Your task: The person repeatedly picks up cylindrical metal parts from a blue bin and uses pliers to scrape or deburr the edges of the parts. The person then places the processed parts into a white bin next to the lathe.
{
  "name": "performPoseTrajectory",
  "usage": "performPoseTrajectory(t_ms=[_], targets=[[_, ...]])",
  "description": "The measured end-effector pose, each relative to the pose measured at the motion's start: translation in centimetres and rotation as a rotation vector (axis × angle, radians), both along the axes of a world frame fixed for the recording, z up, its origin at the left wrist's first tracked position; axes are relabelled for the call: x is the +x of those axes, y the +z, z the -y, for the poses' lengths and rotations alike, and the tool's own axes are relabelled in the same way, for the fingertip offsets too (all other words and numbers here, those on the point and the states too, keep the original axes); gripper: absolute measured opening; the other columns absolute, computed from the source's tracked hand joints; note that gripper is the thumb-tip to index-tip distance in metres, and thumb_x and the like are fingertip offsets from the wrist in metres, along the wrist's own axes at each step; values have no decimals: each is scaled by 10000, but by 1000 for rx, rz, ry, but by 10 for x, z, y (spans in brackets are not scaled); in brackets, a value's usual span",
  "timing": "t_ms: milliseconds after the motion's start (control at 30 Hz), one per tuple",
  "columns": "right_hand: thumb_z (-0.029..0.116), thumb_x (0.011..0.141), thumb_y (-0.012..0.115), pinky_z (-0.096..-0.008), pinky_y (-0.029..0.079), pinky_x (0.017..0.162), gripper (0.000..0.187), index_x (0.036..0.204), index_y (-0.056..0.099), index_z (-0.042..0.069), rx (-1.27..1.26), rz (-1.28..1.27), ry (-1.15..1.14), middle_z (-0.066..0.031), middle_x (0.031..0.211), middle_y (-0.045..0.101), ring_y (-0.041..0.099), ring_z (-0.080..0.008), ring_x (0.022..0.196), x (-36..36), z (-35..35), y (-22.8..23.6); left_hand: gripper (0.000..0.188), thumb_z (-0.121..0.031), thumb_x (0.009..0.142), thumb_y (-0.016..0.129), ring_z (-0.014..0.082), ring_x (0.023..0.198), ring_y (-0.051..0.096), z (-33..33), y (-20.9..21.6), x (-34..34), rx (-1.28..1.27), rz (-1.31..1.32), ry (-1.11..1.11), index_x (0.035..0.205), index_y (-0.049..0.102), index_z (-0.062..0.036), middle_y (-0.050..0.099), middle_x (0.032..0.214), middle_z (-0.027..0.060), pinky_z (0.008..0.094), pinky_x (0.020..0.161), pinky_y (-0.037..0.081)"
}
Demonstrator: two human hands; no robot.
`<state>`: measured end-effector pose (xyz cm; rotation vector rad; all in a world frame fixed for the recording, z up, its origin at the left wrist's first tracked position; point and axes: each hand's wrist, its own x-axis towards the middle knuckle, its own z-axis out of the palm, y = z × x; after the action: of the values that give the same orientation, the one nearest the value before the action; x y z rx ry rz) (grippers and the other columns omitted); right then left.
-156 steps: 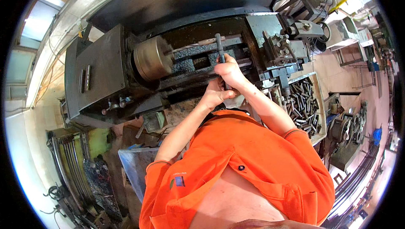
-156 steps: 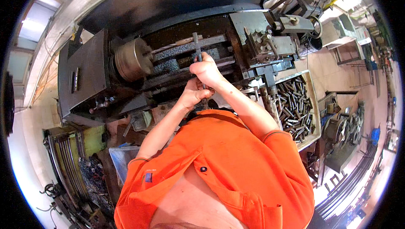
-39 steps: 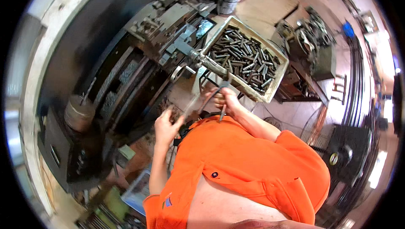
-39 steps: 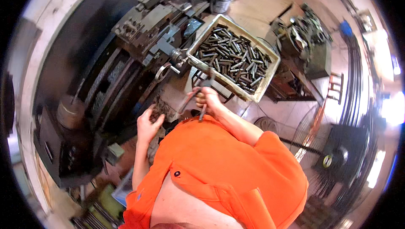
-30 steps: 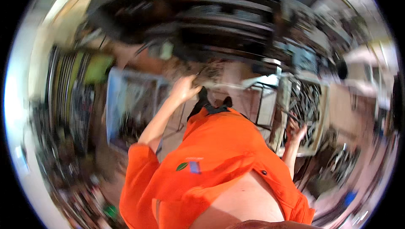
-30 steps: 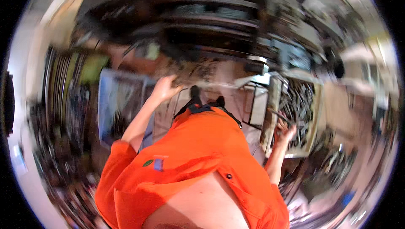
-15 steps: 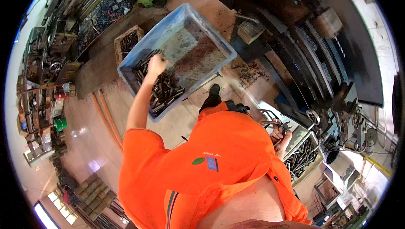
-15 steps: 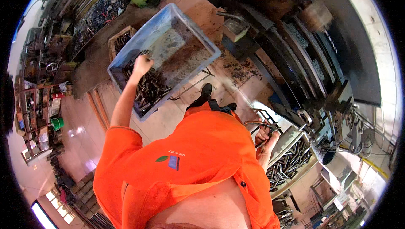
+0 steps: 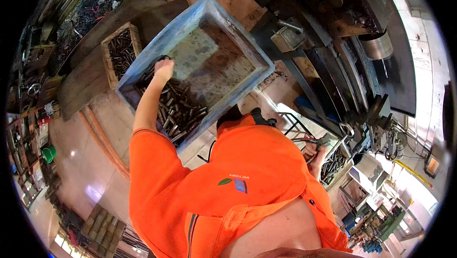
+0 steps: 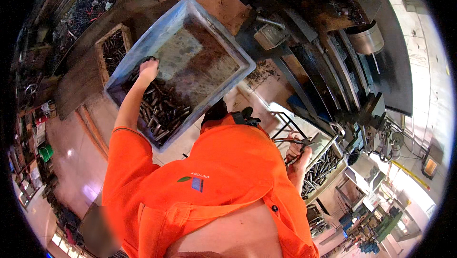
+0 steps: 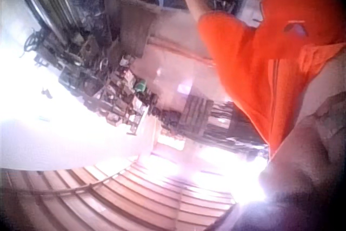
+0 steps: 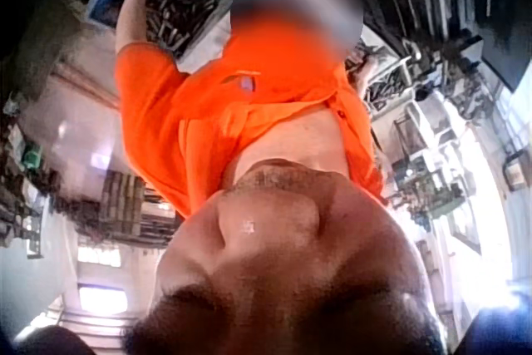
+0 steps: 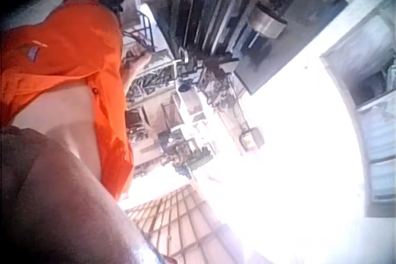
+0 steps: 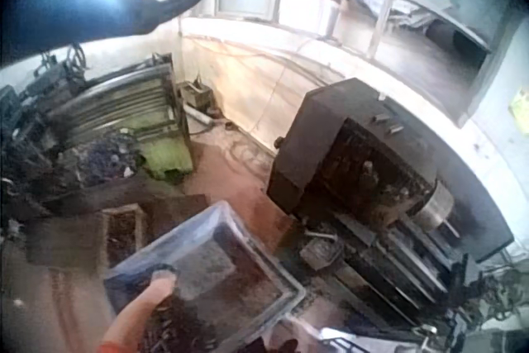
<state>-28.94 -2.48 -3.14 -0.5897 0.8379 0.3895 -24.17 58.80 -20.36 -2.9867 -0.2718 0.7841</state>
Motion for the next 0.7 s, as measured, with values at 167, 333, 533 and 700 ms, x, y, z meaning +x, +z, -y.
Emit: performPoseTrajectory(t_ms=[167,333,533,700], targets=[[269,785,423,-184,304,435,436,1053,461,-73,-22,-33,-6,-217,1118,512,336,-55,441,-1,0,-4,249,-15,751,541,238,811,632,-8,-2,10,103,-121,-244,987,604,-63,652,834,86,359,654,506],[278,824,368,-184,287,429,421,1052,468,-61,-70,-3,40,-214,1102,527,317,-53,450,1,17,-19,172,-67,749,557,248,789,631,-5,23,12,146,-73,-175,915,602,-50,639,812,114,360,632,501],[239,844,387,-183,254,413,338,1065,495,8,-115,150,169,-183,1036,571,278,-43,444,31,9,-7,224,-140,752,619,244,517,612,21,91,8,-436,579,691,885,569,34,599,613,106,344,488,480],[-30,761,440,-198,210,359,258,1008,498,12,-291,333,489,-173,969,620,281,-46,395,90,-26,44,231,-134,816,585,198,431,562,134,184,33,-1609,590,965,930,552,64,542,534,92,277,379,427]])
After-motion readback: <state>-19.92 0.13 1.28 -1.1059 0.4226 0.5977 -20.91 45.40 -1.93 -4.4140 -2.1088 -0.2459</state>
